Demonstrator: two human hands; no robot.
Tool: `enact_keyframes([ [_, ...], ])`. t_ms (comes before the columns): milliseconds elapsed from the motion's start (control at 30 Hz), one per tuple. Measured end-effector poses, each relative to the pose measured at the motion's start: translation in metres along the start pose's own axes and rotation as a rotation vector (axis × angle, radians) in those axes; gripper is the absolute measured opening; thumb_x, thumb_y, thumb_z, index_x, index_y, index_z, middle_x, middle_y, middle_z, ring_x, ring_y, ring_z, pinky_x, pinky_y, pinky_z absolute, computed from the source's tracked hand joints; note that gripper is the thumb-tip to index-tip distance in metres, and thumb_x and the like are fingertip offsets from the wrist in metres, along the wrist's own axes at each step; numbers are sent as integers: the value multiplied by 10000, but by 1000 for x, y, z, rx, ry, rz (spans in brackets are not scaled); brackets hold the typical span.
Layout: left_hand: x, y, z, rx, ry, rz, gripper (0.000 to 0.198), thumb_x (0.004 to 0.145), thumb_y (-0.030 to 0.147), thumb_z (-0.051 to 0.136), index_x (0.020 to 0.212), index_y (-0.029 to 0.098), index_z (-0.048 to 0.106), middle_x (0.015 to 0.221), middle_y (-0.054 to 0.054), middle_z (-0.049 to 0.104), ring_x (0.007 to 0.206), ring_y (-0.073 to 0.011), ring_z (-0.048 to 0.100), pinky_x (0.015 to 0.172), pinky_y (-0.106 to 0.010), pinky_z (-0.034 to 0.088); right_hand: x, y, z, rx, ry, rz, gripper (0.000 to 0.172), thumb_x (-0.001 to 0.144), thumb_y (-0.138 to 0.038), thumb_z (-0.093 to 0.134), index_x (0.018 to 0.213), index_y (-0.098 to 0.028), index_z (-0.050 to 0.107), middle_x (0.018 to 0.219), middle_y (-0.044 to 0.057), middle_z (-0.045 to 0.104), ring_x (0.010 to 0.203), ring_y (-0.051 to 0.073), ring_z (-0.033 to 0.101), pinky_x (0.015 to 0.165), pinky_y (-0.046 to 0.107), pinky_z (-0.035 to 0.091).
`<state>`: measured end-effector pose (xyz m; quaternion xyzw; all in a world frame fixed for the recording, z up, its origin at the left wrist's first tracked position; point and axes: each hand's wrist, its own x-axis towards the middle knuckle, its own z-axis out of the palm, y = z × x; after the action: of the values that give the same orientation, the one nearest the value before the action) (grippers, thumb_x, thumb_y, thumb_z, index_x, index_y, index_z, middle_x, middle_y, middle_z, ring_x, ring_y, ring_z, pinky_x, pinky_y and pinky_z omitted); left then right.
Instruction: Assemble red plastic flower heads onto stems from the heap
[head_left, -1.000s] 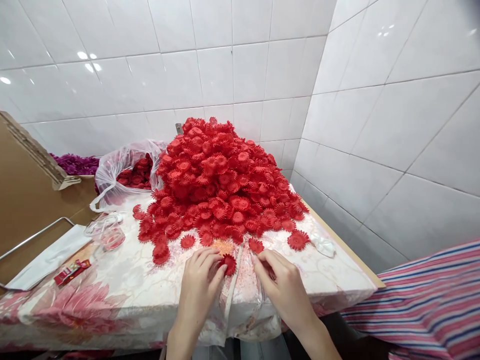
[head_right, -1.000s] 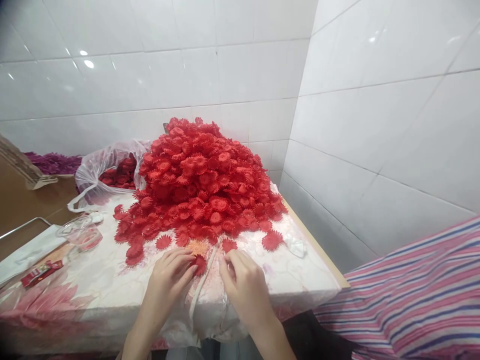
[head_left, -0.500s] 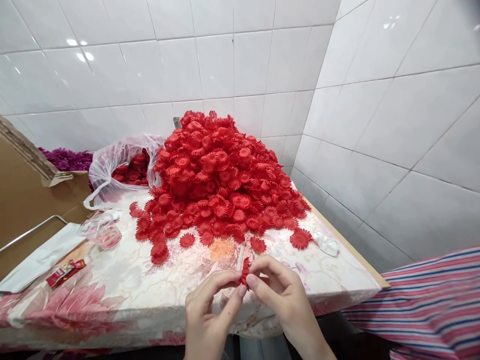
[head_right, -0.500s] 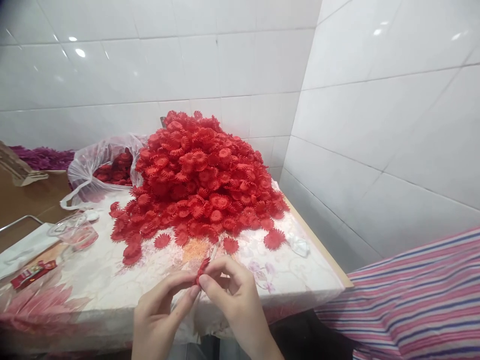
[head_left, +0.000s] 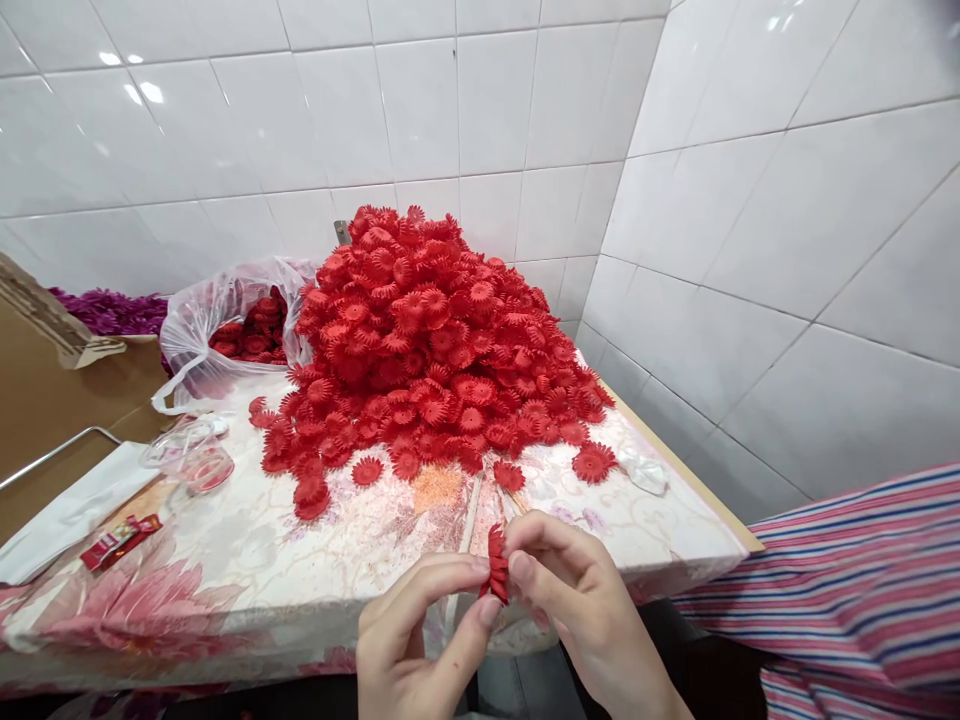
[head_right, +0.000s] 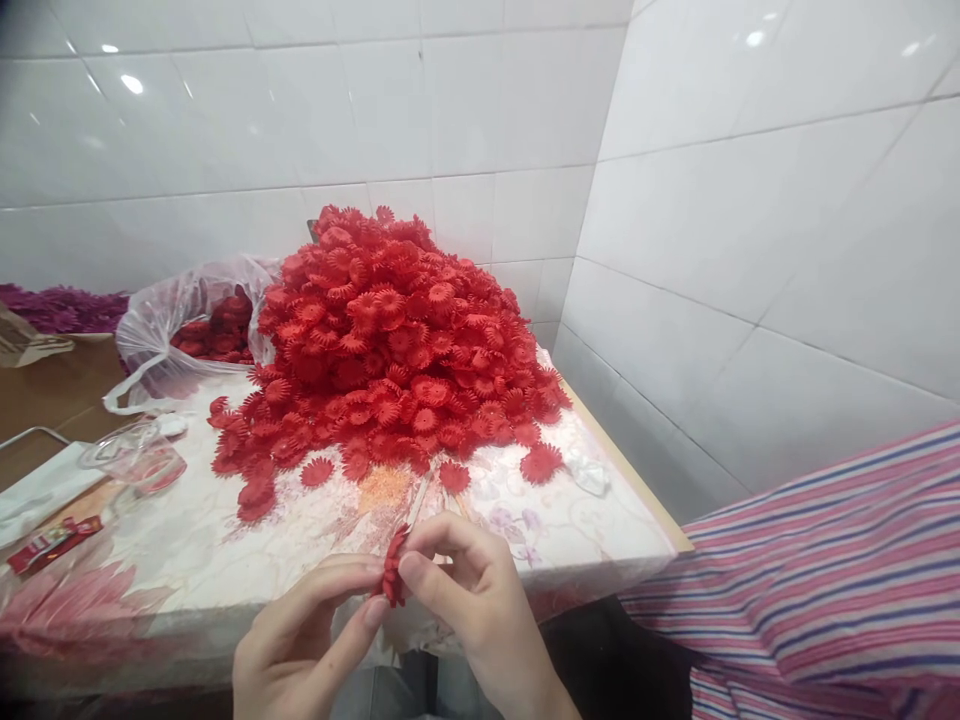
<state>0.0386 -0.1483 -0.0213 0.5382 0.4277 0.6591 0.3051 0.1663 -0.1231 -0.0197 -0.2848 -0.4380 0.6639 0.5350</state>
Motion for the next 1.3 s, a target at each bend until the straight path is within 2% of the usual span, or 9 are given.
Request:
enact_keyframes([
  [167,-1,2,0,15,33,-158,259,648,403,793,828,226,735,752,-24,739,698,-182,686,658,-245,568,-6,-3,1,-276,64,-41,130,824,-319,633,765,-202,634,729,9,654,664,147,603,613,236,478],
  [300,1,4,2,-15,56,-314,179,644,360,787,733,216,728,680,2,717,648,-158,668,630,-209,544,-7,-3,6,-514,53,-123,102,816,-256,584,734,-197,593,687,-2,602,620,138,535,568,231,431],
  [467,17,-10,-14,56,111,-402,207,668,366,733,594,175,705,571,0,665,577,-147,605,550,-202,500,-11,0,-6,-269,42,19,161,767,-309,651,698,-190,567,631,-29,517,561,107,433,526,220,358],
  [633,40,-30,-42,172,361,-397,249,587,388,765,659,151,731,650,-21,709,636,-163,632,565,-211,512,-9,-1,-34,-131,162,25,264,753,-421,693,703,-185,586,565,-54,424,480,84,321,448,209,288],
  [733,44,-35,-45,224,302,-402,259,606,400,751,685,154,735,685,-25,729,651,-175,654,567,-221,521,0,-1,-37,-275,302,-89,219,756,-384,690,718,-191,595,638,-32,487,544,105,418,497,213,357],
  [800,45,-37,-42,270,207,-389,253,627,403,734,690,158,735,691,-29,738,654,-183,662,572,-229,525,6,2,-34,-329,294,-120,201,758,-369,677,709,-191,595,668,-22,516,594,122,469,541,219,397],
  [1133,47,-43,-28,369,106,-373,290,651,453,654,689,172,717,679,-51,737,632,-219,663,569,-286,523,7,0,-16,-240,312,12,195,719,-336,697,686,-179,586,652,-40,493,594,105,444,551,200,369],
  [1233,64,-43,-42,562,195,-301,379,750,496,565,820,162,731,785,-95,743,699,-269,669,651,-381,537,7,1,-16,-226,323,14,199,703,-335,713,677,-181,591,646,-41,503,592,107,446,554,204,367],
  [1300,78,-39,-51,831,350,-129,435,848,426,445,1016,117,702,1015,-179,718,957,-343,641,862,-494,477,8,3,-16,-213,329,9,203,698,-336,721,673,-182,590,639,-43,509,591,106,447,556,202,364],
])
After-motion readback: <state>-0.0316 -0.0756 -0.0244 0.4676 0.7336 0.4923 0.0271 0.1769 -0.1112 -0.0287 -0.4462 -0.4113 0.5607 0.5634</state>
